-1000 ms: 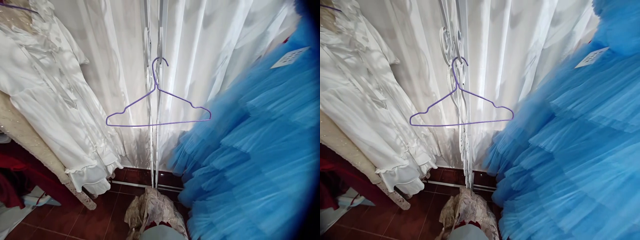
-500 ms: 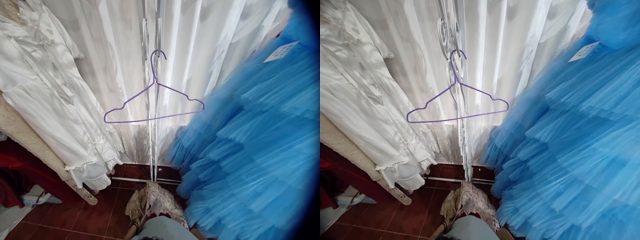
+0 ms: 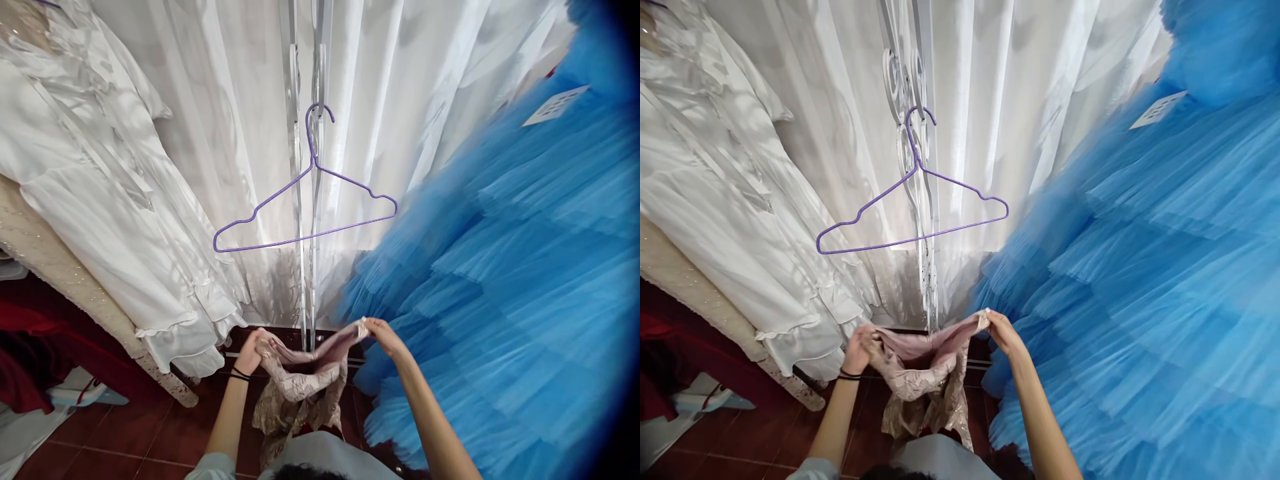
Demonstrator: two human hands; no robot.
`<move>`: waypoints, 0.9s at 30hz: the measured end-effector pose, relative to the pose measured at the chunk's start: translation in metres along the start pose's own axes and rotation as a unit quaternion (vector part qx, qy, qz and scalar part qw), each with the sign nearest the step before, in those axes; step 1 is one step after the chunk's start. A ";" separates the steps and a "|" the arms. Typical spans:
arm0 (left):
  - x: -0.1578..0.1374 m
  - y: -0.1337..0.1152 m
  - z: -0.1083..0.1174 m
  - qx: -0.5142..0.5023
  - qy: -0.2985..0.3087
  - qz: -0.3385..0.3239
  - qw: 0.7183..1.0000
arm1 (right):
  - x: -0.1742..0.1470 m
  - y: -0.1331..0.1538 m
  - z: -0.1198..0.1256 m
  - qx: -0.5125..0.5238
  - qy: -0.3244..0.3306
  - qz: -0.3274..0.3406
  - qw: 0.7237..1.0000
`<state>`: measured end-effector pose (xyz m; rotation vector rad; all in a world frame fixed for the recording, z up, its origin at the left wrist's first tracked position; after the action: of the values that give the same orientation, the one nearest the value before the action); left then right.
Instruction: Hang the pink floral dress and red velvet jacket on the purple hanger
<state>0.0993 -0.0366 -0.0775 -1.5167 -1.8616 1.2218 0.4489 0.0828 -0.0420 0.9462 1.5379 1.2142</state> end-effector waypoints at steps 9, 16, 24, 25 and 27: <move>-0.019 -0.110 -0.012 -0.001 0.059 -0.155 0.986 | -0.025 0.062 -0.028 0.303 0.195 -0.155 0.920; -0.024 -0.231 -0.057 0.191 -0.072 -0.475 0.856 | -0.025 0.132 -0.057 0.329 0.106 0.072 0.935; -0.027 -0.283 -0.120 0.253 0.045 -0.444 0.858 | -0.010 0.144 -0.085 0.292 -0.050 0.199 0.934; -0.028 -0.283 -0.125 0.263 0.061 -0.417 0.868 | -0.006 0.144 -0.078 0.295 -0.087 0.221 0.926; -0.027 -0.283 -0.131 0.270 0.078 -0.385 0.879 | 0.001 0.148 -0.061 0.305 -0.145 0.260 0.905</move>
<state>0.0563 -0.0175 0.2322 -0.4647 -1.5669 1.0403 0.3933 0.1000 0.1070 1.9567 1.4858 0.8675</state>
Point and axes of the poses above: each hand's wrist, its own x-axis towards the middle knuckle, its own z-axis out of the back of the hand, y = z × x, the point moved 2 cm from there along x, towards the middle knuckle, and after that the axes turned 10 degrees about -z, right-handed, at the moved point
